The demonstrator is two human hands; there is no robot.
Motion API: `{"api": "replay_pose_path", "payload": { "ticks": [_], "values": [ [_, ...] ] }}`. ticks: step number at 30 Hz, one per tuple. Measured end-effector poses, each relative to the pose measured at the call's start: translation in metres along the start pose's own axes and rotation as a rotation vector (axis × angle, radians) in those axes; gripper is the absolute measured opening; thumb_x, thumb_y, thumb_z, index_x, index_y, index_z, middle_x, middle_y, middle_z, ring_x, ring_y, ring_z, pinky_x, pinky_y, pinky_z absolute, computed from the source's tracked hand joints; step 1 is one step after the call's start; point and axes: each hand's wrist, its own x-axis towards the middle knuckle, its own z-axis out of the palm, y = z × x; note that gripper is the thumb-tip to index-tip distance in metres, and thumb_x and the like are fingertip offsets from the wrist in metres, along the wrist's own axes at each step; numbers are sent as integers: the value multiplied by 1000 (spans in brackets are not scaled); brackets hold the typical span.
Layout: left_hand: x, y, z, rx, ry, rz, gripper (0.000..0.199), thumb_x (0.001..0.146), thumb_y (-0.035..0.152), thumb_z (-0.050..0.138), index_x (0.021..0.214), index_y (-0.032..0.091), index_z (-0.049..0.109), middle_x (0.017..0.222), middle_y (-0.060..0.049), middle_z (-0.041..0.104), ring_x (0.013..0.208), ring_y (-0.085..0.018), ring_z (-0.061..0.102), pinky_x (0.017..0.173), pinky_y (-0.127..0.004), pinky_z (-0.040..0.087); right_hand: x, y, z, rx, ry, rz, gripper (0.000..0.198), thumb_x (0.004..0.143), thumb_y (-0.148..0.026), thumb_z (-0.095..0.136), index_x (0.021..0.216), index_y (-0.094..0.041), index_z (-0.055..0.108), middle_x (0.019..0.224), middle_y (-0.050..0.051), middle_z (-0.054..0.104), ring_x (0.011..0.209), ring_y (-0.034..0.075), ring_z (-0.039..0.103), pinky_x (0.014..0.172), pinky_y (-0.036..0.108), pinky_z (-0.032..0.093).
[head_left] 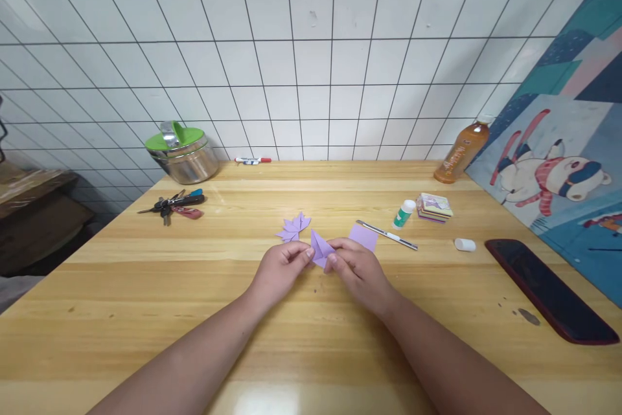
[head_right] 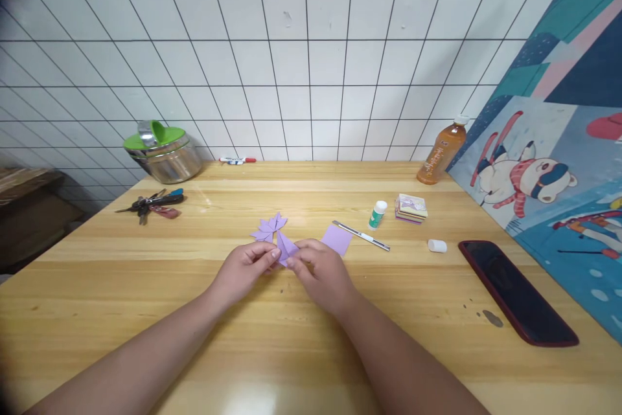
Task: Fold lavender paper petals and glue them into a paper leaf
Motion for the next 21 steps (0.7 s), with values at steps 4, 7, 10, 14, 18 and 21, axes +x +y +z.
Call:
{"api": "replay_pose_path", "payload": {
  "ticks": [4,7,10,14,18,21],
  "values": [
    [-1,3,4,-46,-45,-54,27,81,41,53,79,16,63,66,-2,61,64,-15,56,62,-24,43,-1,6,6,-7,33,142,19,77,-19,57,96,-23,56,92,1,63,81,14,61,72,28,50],
    [-2,5,6,-81,-69,-84,28,82,41,51,81,15,61,69,-3,62,66,-16,58,64,-26,45,-1,9,9,-18,35,170,40,75,-15,57,113,-26,49,102,2,62,86,14,61,75,29,50],
    [-3,3,6,-39,-94,-43,28,83,40,49,78,15,60,68,-2,61,66,-15,56,64,-25,44,-1,10,7,-33,25,206,48,76,-15,55,121,-28,46,104,2,63,84,14,63,74,29,51],
    [-1,0,5,45,-82,46,29,86,38,46,75,16,61,65,0,57,62,-13,51,61,-23,42,0,8,4,-13,5,209,39,84,-23,49,122,-28,49,104,2,66,87,15,64,75,29,51],
    [0,-5,6,82,-40,48,26,86,36,45,85,18,62,69,-1,59,63,-14,53,60,-25,43,0,7,5,23,18,182,35,87,-21,43,119,-27,53,106,2,67,91,15,64,78,28,51],
    [-2,-8,10,57,6,58,34,81,30,52,113,20,55,85,-5,65,73,-17,60,66,-28,47,0,4,10,33,12,212,46,81,-13,46,124,-28,49,99,-1,69,83,13,66,75,26,52]
  ]
}}
